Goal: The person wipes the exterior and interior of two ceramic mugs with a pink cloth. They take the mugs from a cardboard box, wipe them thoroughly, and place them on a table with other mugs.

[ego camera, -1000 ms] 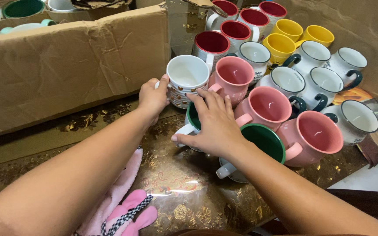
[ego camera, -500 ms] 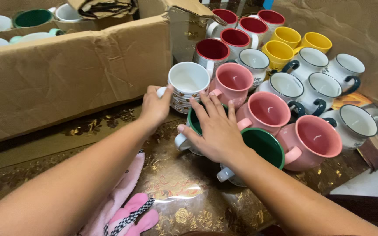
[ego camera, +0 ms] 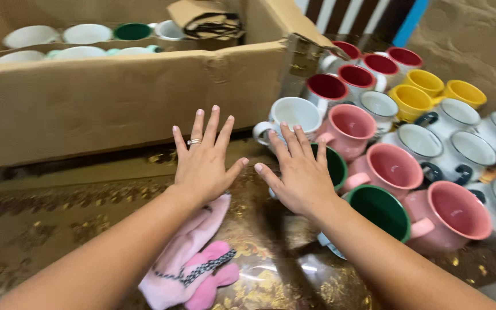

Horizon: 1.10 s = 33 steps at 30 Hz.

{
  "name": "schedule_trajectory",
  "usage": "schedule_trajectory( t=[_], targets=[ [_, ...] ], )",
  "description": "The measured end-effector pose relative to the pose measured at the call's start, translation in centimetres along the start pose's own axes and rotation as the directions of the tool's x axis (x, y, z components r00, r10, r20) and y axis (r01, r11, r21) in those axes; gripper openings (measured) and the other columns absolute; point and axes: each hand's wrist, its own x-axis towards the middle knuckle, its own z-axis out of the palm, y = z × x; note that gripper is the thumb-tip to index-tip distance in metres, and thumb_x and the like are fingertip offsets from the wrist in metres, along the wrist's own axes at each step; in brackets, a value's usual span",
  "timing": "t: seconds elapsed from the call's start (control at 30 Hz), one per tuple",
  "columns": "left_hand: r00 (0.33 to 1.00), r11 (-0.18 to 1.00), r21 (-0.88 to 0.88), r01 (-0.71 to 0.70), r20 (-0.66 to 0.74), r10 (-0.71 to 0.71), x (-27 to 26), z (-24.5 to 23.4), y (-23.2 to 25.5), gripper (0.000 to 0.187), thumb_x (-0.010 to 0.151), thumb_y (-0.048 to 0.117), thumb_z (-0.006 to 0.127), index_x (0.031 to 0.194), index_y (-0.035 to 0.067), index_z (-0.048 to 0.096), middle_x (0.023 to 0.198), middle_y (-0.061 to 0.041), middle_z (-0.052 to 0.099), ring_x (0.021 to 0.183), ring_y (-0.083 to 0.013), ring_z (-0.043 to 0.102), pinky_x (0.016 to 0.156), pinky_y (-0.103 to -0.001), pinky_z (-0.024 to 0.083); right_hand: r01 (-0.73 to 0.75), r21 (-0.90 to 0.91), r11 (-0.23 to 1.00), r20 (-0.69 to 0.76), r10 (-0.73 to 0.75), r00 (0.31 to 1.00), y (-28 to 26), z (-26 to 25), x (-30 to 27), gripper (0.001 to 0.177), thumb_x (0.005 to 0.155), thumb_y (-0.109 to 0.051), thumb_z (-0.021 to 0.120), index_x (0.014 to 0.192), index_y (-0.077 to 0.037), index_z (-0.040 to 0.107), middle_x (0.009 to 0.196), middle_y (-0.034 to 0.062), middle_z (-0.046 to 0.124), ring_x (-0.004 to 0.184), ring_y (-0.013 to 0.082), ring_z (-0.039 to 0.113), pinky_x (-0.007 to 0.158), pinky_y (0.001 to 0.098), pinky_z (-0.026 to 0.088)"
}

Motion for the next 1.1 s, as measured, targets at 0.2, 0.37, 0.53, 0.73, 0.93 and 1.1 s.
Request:
schedule_trajectory(
  t=[0.2, 0.37, 0.53, 0.73, 0.93, 1.1],
  targets=[
    [0.998, 0.996, 0.064, 0.067, -0.019, -0.066, -4.2, -2.7, -3.2, 0.094, 0.085, 0.064, 0.058, 0.159, 0.014, 0.025, 0.167, -0.016, 0.007, 0.153, -0.0376, 0.002, 0.112, -0.076, 0.004, 0.086, 0.009, 0.996, -0.009, -0.086, 0.996, -4.9, 0.7, 0.7, 0.079, 0.094, -0.060, 0.051, 0.155, -0.014, 0.034, 0.165, 0.0147, 0.022, 0.153, 0.0331, 0.015, 0.116, 0.0667, 0.008],
    [0.991, 0.988, 0.075, 0.137, -0.022, -0.136, -7.8, -5.2, -5.8, 0.095, 0.085, 0.064, 0.059, 0.158, 0.014, 0.026, 0.167, -0.016, 0.007, 0.154, -0.0376, 0.002, 0.112, -0.075, 0.003, 0.162, 0.032, 0.986, -0.011, -0.162, 0.987, -9.4, 1.1, 1.0, 0.079, 0.094, -0.061, 0.050, 0.156, -0.013, 0.033, 0.165, 0.0138, 0.022, 0.153, 0.0329, 0.014, 0.117, 0.0667, 0.006],
    [0.984, 0.980, 0.097, 0.175, -0.032, -0.173, -10.4, -6.9, -8.2, 0.094, 0.086, 0.064, 0.058, 0.158, 0.014, 0.026, 0.167, -0.016, 0.008, 0.153, -0.0377, 0.002, 0.111, -0.076, 0.003, 0.214, 0.051, 0.976, -0.028, -0.212, 0.977, -13.2, 1.5, 1.1, 0.080, 0.094, -0.061, 0.050, 0.156, -0.013, 0.034, 0.165, 0.0132, 0.022, 0.153, 0.0324, 0.014, 0.116, 0.0664, 0.006],
    [0.982, 0.976, 0.116, 0.187, -0.055, -0.181, -12.4, -8.4, -10.8, 0.093, 0.086, 0.065, 0.057, 0.158, 0.014, 0.027, 0.167, -0.016, 0.009, 0.153, -0.0373, 0.004, 0.111, -0.076, 0.004, 0.241, 0.044, 0.970, -0.049, -0.239, 0.970, -17.1, 1.7, 1.4, 0.079, 0.094, -0.060, 0.049, 0.156, -0.013, 0.034, 0.165, 0.0126, 0.023, 0.153, 0.0319, 0.015, 0.116, 0.0670, 0.007],
    [0.984, 0.981, 0.091, 0.170, -0.071, -0.164, -13.0, -9.6, -13.3, 0.092, 0.086, 0.064, 0.059, 0.157, 0.015, 0.027, 0.167, -0.015, 0.008, 0.153, -0.0365, 0.005, 0.111, -0.076, 0.004, 0.229, 0.037, 0.973, -0.065, -0.226, 0.972, -20.0, 2.0, 1.8, 0.078, 0.095, -0.060, 0.050, 0.155, -0.013, 0.034, 0.165, 0.0130, 0.024, 0.153, 0.0320, 0.015, 0.116, 0.0679, 0.008],
    [0.987, 0.986, 0.091, 0.141, -0.089, -0.133, -12.6, -10.4, -15.1, 0.094, 0.085, 0.057, 0.064, 0.159, 0.015, 0.026, 0.168, -0.014, 0.008, 0.154, -0.0370, 0.005, 0.112, -0.076, 0.004, 0.207, 0.053, 0.977, -0.087, -0.202, 0.976, -21.2, 1.9, 2.2, 0.079, 0.095, -0.060, 0.049, 0.156, -0.012, 0.033, 0.165, 0.0141, 0.023, 0.153, 0.0328, 0.015, 0.115, 0.0684, 0.007]
  ],
)
